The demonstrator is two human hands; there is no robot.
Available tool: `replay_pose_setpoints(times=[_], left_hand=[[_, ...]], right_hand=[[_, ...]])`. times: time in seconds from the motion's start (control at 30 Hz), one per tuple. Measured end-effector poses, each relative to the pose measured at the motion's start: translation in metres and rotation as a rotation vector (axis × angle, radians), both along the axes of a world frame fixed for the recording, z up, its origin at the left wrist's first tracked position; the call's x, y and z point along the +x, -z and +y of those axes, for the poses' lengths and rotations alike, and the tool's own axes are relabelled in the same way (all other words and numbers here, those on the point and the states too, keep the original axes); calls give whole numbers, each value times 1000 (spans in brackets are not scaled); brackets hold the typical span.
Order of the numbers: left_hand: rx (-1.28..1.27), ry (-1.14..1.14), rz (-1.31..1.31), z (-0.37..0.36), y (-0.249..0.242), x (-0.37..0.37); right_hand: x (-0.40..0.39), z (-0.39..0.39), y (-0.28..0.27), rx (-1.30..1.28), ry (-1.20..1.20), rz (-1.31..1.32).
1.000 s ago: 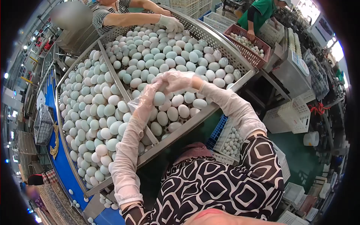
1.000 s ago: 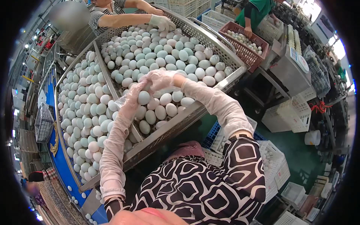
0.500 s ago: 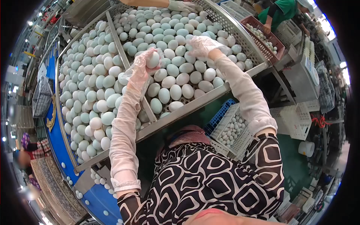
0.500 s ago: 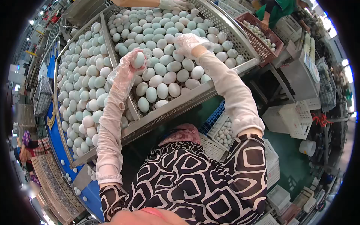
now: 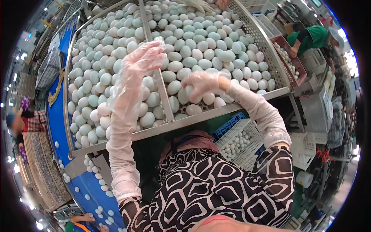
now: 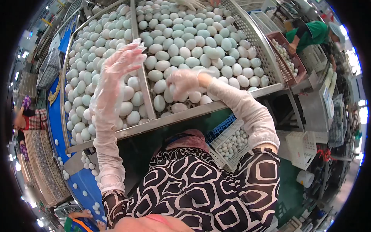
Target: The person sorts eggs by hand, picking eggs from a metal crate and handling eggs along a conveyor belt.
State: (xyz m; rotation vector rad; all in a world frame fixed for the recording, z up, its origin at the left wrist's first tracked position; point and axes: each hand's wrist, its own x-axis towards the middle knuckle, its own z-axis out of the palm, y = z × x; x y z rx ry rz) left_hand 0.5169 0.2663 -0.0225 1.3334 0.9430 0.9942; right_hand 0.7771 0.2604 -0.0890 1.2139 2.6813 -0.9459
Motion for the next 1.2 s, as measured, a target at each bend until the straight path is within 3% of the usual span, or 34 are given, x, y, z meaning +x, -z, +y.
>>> replay_pose_setpoints(times=[0.07,0.13,0.2,0.3,0.4,0.47,0.53,0.63,0.67,0.73,0.93,0.97,1.03,1.07,1.1,1.2], left_hand=[[46,-51,-7,-19,-22,-17],[68,-104,-21,-37,-33,-30],[86,-151,-28,-52,-39,-42],[99,-220,-31,-73,-39,-58],[62,-239,-67,-83,-31,-58],[52,-243,-85,-86,-25,-51],[48,-220,-91,-86,-23,-45],[37,-189,-93,-85,-23,-37],[32,-179,-90,-84,-23,-34],[27,-156,-81,-83,-24,-29],[7,-74,-34,-73,-25,-5],[4,-62,-23,-69,-26,-1],[-11,-50,1,-66,-25,5],[-18,-47,14,-66,-25,6],[-27,-52,26,-66,-26,8],[-56,-78,58,-65,-26,10]], right_hand=[[-18,-11,1,-38,-68,75],[-35,-33,-25,11,-69,-163],[-33,-41,2,35,-131,-75],[-33,-44,-7,17,-107,47],[-53,-49,-28,185,-149,-324],[-55,-47,-17,153,-88,-354],[-44,-26,-24,62,-34,-35],[11,4,-39,536,265,60],[43,25,-20,695,366,34],[83,38,-23,564,565,-335],[125,36,-28,282,689,-203],[166,70,28,670,672,-47],[198,98,16,782,644,-184],[209,107,9,578,964,218],[219,111,14,768,989,189],[254,133,21,603,1177,-52]])
